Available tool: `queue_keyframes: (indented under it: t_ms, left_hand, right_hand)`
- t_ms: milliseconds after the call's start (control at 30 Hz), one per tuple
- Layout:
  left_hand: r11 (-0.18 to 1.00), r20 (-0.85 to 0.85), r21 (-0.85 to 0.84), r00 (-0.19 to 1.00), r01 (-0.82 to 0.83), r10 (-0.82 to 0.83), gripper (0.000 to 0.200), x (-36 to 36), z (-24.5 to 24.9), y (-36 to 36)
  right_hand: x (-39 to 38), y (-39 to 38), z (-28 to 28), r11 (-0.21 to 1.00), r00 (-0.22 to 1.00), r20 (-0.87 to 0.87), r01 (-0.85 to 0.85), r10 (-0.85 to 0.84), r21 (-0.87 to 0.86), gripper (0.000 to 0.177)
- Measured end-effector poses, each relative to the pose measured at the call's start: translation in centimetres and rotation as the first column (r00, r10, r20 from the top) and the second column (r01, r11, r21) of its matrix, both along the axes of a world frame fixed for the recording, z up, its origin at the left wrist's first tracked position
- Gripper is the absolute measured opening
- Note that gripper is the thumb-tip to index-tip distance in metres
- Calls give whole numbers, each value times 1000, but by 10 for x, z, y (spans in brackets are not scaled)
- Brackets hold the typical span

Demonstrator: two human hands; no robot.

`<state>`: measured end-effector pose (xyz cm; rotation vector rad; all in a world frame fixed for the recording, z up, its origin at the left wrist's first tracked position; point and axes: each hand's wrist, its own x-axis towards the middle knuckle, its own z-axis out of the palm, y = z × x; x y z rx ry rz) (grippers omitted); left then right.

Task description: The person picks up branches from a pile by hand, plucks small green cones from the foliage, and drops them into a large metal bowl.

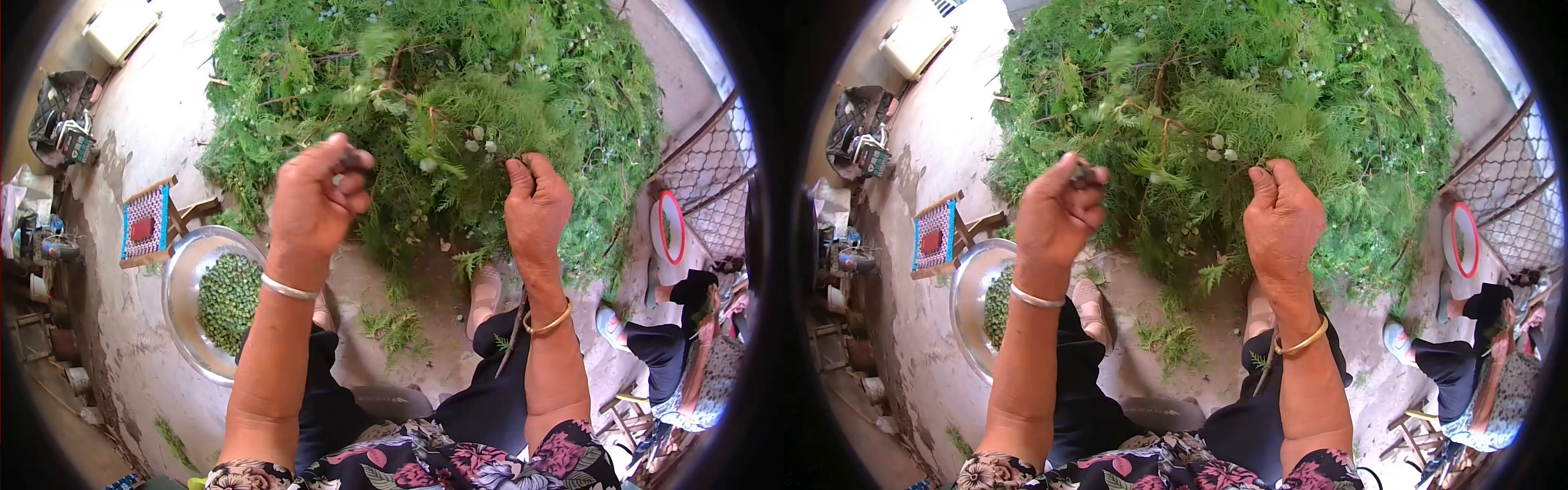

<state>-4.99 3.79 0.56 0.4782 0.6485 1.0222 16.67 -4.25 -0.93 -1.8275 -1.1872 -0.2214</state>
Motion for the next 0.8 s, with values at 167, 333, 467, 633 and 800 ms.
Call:
queue_keyframes:
  t_ms: [167,333,467,633,800]
  left_hand:
    - [976,-165,-11,963,215,-214,9,34,-15,-24]
    - [983,-223,100,966,154,-128,11,53,-24,-33]
    - [967,-376,243,926,74,24,14,64,-12,-36]
    - [987,-425,161,901,-18,86,25,64,-12,-30]
    - [997,-394,-6,916,-80,72,23,62,-8,-24]
  right_hand:
    - [-5,-3,4,999,998,-33,-46,45,-19,10]
    - [-16,-3,3,997,996,-55,-74,72,-38,11]
    - [-25,-4,0,991,990,75,-110,116,-71,11]
    - [-36,-3,-1,986,986,83,-134,143,-100,10]
    - [-42,-5,-3,982,936,312,-125,164,-141,7]
